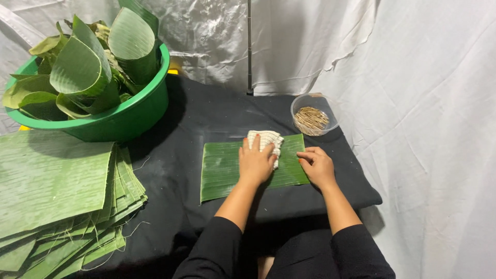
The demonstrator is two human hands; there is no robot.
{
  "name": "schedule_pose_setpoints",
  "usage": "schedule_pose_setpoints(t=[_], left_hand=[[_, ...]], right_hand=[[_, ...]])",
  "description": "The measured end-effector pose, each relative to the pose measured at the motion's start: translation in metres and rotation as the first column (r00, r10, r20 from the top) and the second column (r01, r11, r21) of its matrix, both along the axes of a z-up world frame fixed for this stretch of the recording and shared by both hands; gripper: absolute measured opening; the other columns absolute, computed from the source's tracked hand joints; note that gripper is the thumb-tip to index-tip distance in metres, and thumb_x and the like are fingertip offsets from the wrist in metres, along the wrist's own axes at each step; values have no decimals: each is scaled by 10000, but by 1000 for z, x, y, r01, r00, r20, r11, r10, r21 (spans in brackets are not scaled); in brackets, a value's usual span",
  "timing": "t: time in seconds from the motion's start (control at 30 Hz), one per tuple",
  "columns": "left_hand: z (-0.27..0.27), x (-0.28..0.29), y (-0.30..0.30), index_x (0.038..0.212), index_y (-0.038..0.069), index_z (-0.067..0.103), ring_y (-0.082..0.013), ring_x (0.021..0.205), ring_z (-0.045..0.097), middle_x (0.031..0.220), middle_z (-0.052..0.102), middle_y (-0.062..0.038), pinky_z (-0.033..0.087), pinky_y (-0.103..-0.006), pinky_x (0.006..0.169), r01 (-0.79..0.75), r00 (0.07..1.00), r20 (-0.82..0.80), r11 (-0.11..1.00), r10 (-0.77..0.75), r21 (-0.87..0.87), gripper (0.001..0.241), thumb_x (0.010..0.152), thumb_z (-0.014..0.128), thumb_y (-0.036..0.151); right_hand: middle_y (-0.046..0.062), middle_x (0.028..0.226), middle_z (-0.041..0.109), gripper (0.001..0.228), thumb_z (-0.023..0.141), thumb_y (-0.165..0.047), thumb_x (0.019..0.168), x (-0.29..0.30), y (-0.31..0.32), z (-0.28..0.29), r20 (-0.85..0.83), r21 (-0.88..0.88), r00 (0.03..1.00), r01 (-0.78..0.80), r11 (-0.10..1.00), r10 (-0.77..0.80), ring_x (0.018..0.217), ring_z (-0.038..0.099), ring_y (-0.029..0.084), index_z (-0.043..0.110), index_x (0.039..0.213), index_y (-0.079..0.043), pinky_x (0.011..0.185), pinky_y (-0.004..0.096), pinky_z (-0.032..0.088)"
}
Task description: Wrapping tempeh in banana leaves and securing them with small wooden sticks
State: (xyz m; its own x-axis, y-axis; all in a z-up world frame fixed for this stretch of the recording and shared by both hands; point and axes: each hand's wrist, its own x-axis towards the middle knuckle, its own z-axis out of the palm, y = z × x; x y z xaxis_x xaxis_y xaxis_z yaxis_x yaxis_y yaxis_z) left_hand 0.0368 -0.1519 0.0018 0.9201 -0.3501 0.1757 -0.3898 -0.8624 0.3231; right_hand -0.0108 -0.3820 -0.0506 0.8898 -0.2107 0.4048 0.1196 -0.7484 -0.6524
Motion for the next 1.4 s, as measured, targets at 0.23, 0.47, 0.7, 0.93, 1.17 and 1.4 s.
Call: schedule_pose_setpoints(t=[0.23,0.47,0.7,0.93,1.17,1.4], left_hand=[[-4,7,64,1299,362,681,-531,1396,414,1508,524,-154,419,-624,1060,-137,987,84,990,134,21,398,950,569,518],[-51,19,124,1196,326,742,-526,1302,525,1436,591,-141,488,-572,1029,-352,907,197,927,372,-129,318,917,647,445],[-2,-38,55,1191,145,747,-578,1222,553,1325,623,-289,510,-604,969,-46,836,488,920,249,-390,262,970,664,258],[9,-78,42,1373,301,629,-604,1436,277,1546,423,-246,314,-702,1099,-75,997,3,993,76,-87,485,933,611,501],[0,-69,119,1369,298,642,-611,1359,406,1512,480,-246,420,-675,1035,-238,970,32,971,239,-30,458,945,606,468],[-8,-66,126,1221,253,729,-491,1219,598,1399,584,-201,572,-546,911,-249,831,409,910,376,-331,343,879,723,276]], right_hand=[[-6,1048,742,262,805,-186,795,-1,2,4,-15,42,1000,7,999,-7,850,724,217,838,1031,-296,704,315,591],[12,1049,740,296,810,-179,789,0,3,3,-9,51,1000,12,999,-12,829,720,216,831,1069,-272,693,311,591],[36,1046,736,312,799,-152,787,0,1,3,-16,23,1000,0,1000,0,822,725,235,832,1078,-259,672,326,593],[32,1048,737,309,793,-153,800,0,3,6,-27,40,1000,10,999,-9,819,722,221,829,1088,-257,692,304,588],[40,1040,731,313,799,-159,791,-1,3,5,-25,15,1000,4,1000,-3,812,712,219,832,1085,-261,693,315,584],[35,1046,734,311,795,-164,787,-2,4,4,-10,14,1000,8,1000,-8,826,712,207,832,1079,-265,706,310,584]])
